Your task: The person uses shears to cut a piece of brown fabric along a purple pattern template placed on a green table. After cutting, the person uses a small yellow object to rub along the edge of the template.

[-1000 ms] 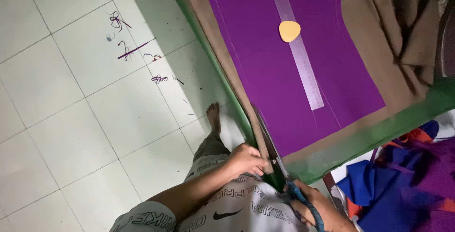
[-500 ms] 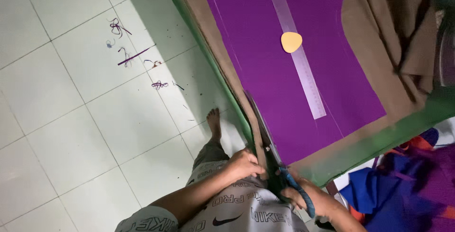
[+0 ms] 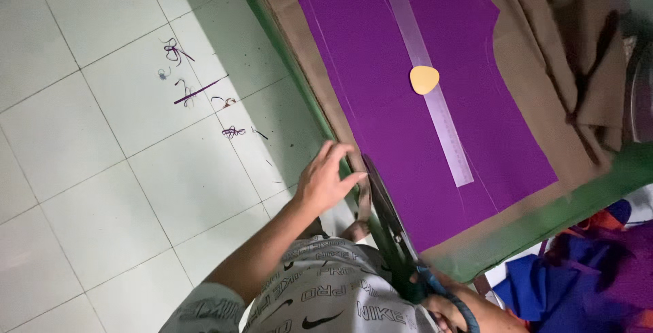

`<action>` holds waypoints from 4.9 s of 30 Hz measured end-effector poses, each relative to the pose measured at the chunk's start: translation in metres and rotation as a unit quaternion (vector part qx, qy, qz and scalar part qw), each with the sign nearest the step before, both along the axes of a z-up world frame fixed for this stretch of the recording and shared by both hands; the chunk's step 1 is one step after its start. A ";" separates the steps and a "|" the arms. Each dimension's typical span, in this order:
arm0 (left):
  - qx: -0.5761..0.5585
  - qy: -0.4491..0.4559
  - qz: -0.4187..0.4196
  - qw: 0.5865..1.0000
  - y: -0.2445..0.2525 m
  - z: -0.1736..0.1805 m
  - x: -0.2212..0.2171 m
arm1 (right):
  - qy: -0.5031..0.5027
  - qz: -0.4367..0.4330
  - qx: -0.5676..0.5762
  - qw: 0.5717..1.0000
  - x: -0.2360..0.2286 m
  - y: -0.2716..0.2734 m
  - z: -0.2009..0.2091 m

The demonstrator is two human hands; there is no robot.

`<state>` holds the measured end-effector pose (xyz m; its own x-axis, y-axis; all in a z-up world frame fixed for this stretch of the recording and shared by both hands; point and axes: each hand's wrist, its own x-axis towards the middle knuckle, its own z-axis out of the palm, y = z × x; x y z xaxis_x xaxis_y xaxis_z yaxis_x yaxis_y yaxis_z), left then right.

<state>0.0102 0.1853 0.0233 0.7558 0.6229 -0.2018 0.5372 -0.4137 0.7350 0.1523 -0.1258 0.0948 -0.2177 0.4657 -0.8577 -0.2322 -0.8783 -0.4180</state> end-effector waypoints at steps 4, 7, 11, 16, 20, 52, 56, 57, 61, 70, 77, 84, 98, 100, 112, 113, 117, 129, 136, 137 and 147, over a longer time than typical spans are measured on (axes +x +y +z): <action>0.037 0.099 -0.071 0.992 0.012 -0.008 0.012 | 0.101 -0.120 0.026 0.987 0.003 0.006 -0.006; 0.028 0.086 -0.049 0.995 0.010 -0.026 0.009 | -0.087 0.002 -0.072 0.994 -0.003 0.033 -0.027; 0.117 -0.083 -0.003 0.990 0.008 -0.030 0.003 | -0.083 -0.008 -0.027 0.996 -0.001 0.035 -0.065; 0.191 -0.156 -0.025 0.969 0.012 -0.019 0.002 | -0.118 0.027 -0.017 0.992 -0.001 0.075 -0.052; 0.234 -0.141 -0.053 0.961 0.017 -0.019 0.005 | -0.163 0.044 -0.039 0.985 -0.003 0.087 -0.041; 0.141 -0.089 -0.281 0.945 0.048 -0.046 0.005 | -0.062 0.002 -0.023 0.998 0.033 0.151 -0.051; 0.122 -0.066 -0.297 0.945 0.053 -0.037 0.006 | -0.105 -0.008 -0.004 0.994 0.029 0.186 -0.043; 0.117 -0.070 -0.303 0.943 0.056 -0.032 0.006 | -0.092 -0.027 0.001 0.995 0.028 0.191 -0.044; 0.122 -0.076 -0.309 0.940 0.067 -0.020 0.013 | -0.157 -0.022 0.004 0.987 0.021 0.194 -0.042; 0.247 0.019 -0.061 0.967 0.252 -0.008 0.058 | -0.063 -0.026 -0.088 0.994 0.027 0.208 -0.009; 0.149 0.210 -0.150 0.954 0.285 0.018 0.066 | -0.085 -0.015 -0.023 0.996 0.041 0.237 -0.035; 0.202 0.124 -0.105 0.966 0.279 -0.015 0.055 | -0.198 0.023 0.034 0.979 0.037 0.255 -0.025; 0.208 0.179 -0.114 0.955 0.283 0.000 0.059 | -0.130 0.042 -0.021 0.990 0.050 0.315 -0.029; 0.179 0.202 -0.130 0.954 0.284 -0.001 0.059 | -0.141 0.044 -0.014 0.989 0.049 0.325 -0.017; 0.189 0.192 -0.141 0.953 0.377 0.011 0.087 | -0.114 0.071 -0.014 0.991 0.066 0.335 -0.033; 0.180 0.206 -0.147 0.950 0.377 0.013 0.087 | -0.132 0.086 -0.018 0.987 0.065 0.345 -0.035; 0.165 0.204 -0.145 0.954 0.378 0.015 0.086 | -0.142 0.071 -0.016 0.987 0.066 0.368 -0.035; 0.265 0.132 -0.116 0.948 0.375 -0.007 0.078 | -0.105 0.087 -0.034 0.990 0.082 0.360 -0.047; 0.196 0.157 -0.139 0.958 0.378 -0.003 0.080 | -0.139 0.033 -0.041 0.989 0.080 0.437 -0.027; 0.206 0.153 -0.137 0.957 0.379 -0.004 0.080 | -0.159 0.018 -0.034 0.987 0.079 0.439 -0.027; 0.191 0.190 -0.075 0.960 0.478 0.010 0.102 | -0.122 0.091 -0.051 0.987 0.099 0.427 -0.033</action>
